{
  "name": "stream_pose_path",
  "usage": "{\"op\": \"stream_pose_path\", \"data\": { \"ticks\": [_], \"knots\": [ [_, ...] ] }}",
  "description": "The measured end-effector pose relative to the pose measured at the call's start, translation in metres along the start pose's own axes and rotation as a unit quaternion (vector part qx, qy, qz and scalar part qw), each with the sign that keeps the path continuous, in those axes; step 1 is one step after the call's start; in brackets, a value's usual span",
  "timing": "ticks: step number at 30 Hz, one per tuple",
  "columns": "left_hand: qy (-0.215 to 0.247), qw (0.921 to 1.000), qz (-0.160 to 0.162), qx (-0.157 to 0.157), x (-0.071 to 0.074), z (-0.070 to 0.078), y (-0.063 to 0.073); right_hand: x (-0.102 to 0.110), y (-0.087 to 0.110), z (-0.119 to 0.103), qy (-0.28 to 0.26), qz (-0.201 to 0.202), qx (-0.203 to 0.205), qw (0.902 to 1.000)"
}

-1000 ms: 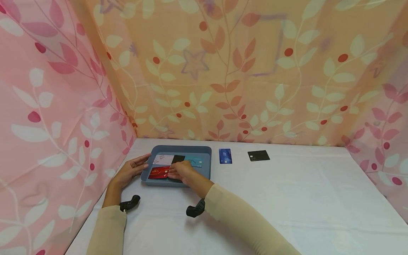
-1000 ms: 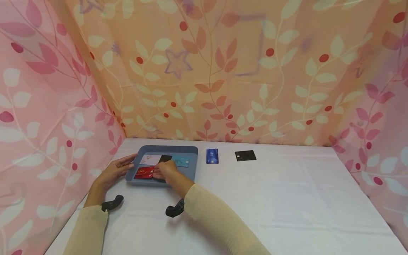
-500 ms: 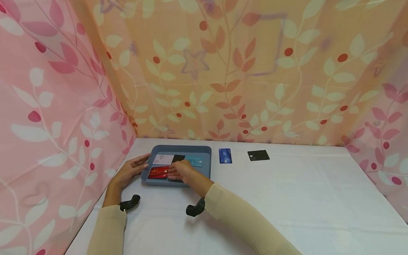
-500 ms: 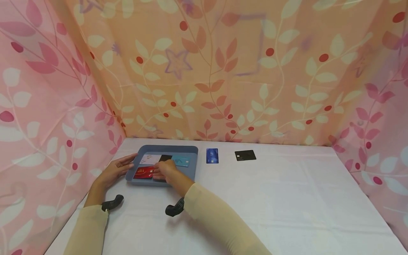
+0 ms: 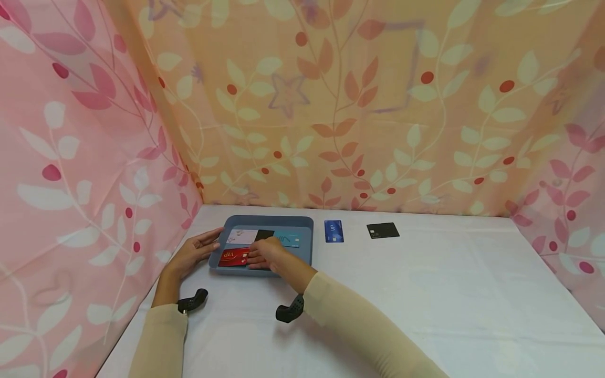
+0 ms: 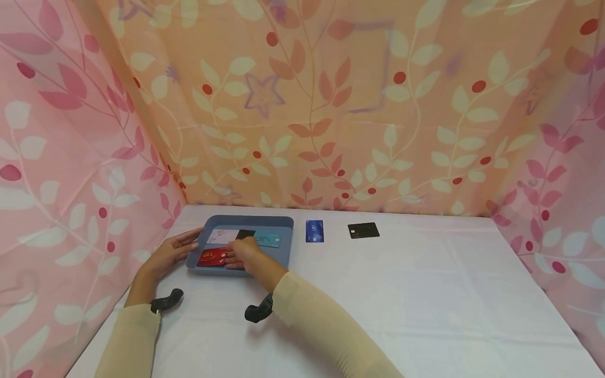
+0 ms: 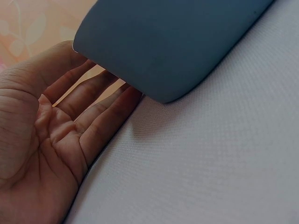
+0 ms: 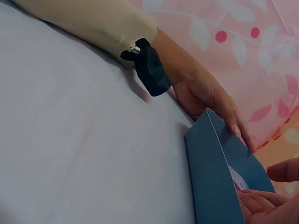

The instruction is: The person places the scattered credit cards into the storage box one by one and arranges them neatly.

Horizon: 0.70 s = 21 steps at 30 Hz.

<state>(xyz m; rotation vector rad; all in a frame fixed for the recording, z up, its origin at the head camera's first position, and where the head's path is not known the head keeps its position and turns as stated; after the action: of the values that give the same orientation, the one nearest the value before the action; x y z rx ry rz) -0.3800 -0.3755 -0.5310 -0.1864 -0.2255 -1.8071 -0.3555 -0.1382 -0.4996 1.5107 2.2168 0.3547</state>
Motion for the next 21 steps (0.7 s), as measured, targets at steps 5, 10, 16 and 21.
{"op": "stream_pose_path", "data": {
  "ticks": [5,10,16,21],
  "knots": [
    [0.0,1.0,0.002,0.001,-0.0003,0.0013,0.001,-0.0007,0.0016,-0.0009,0.011,0.005,-0.002,0.9999],
    [0.003,1.0,0.001,0.0,-0.0014,0.0037,0.002,-0.0012,0.0043,-0.0032,0.026,0.015,-0.002,0.9996],
    [0.008,1.0,0.001,0.0,-0.0019,0.0045,0.0023,-0.001,0.0074,-0.0044,0.036,0.03,-0.004,0.9989],
    [0.006,1.0,0.002,0.0,-0.0009,0.0036,0.0018,-0.0003,0.0088,-0.0046,0.043,0.035,-0.003,0.9985]
  ]
}}
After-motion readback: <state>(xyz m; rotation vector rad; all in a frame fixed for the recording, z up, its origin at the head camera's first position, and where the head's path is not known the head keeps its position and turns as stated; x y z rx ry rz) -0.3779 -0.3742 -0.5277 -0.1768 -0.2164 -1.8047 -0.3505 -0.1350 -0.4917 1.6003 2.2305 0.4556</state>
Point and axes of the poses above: each hand's wrist, its own y-axis away from the middle knuckle, its own x-axis out of the back of the hand, z = x × y, the point moved 8 cm from there along -y, towards the middle knuckle, and after that the axes turned 1 degree about -z, right-handed, at the moved point
